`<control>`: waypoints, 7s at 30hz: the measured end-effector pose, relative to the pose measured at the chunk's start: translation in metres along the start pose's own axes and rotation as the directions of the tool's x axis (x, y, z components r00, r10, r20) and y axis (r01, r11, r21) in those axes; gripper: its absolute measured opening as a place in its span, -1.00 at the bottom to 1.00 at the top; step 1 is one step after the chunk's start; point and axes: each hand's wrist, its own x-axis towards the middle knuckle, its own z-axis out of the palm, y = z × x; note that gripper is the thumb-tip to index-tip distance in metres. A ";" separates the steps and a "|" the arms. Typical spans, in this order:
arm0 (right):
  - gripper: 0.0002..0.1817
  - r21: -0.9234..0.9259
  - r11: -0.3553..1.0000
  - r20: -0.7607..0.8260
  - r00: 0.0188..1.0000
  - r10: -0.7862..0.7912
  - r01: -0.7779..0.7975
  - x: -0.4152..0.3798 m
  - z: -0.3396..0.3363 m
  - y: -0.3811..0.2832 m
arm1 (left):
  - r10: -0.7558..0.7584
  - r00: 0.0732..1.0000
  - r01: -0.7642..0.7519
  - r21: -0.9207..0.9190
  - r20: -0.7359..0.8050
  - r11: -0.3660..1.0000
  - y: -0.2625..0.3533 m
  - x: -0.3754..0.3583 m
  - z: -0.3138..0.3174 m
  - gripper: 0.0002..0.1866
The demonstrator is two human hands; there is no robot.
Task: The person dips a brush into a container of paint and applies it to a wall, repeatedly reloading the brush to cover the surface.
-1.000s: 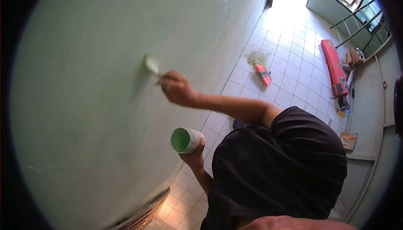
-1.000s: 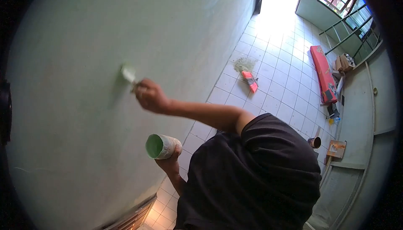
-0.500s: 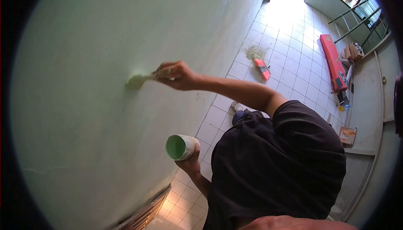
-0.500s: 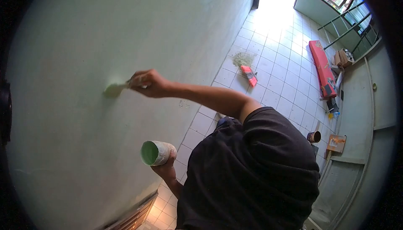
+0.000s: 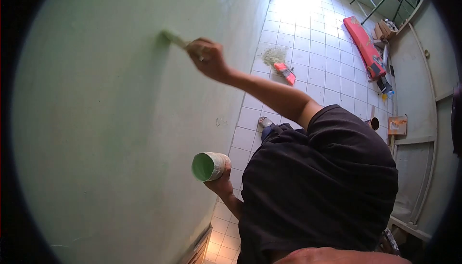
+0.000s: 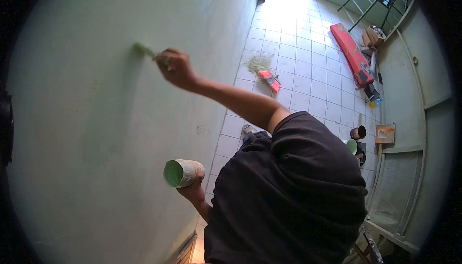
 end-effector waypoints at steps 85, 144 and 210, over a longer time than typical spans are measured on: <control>-0.91 0.242 0.938 0.238 0.953 0.188 -0.246 0.010 -0.004 0.126 | 0.114 0.983 -0.085 0.187 -0.147 0.979 0.009 -0.002 0.046 -0.39; -0.80 -0.235 0.670 0.842 0.197 0.502 -0.704 -0.151 -0.100 -0.276 | 0.133 0.991 -0.092 0.554 -0.034 0.827 -0.020 -0.128 -0.073 -0.13; -0.71 0.179 0.885 0.939 0.344 -0.023 -0.430 -0.118 -0.088 -0.270 | 0.145 0.987 -0.107 0.387 -0.071 0.916 0.021 -0.103 -0.062 -0.31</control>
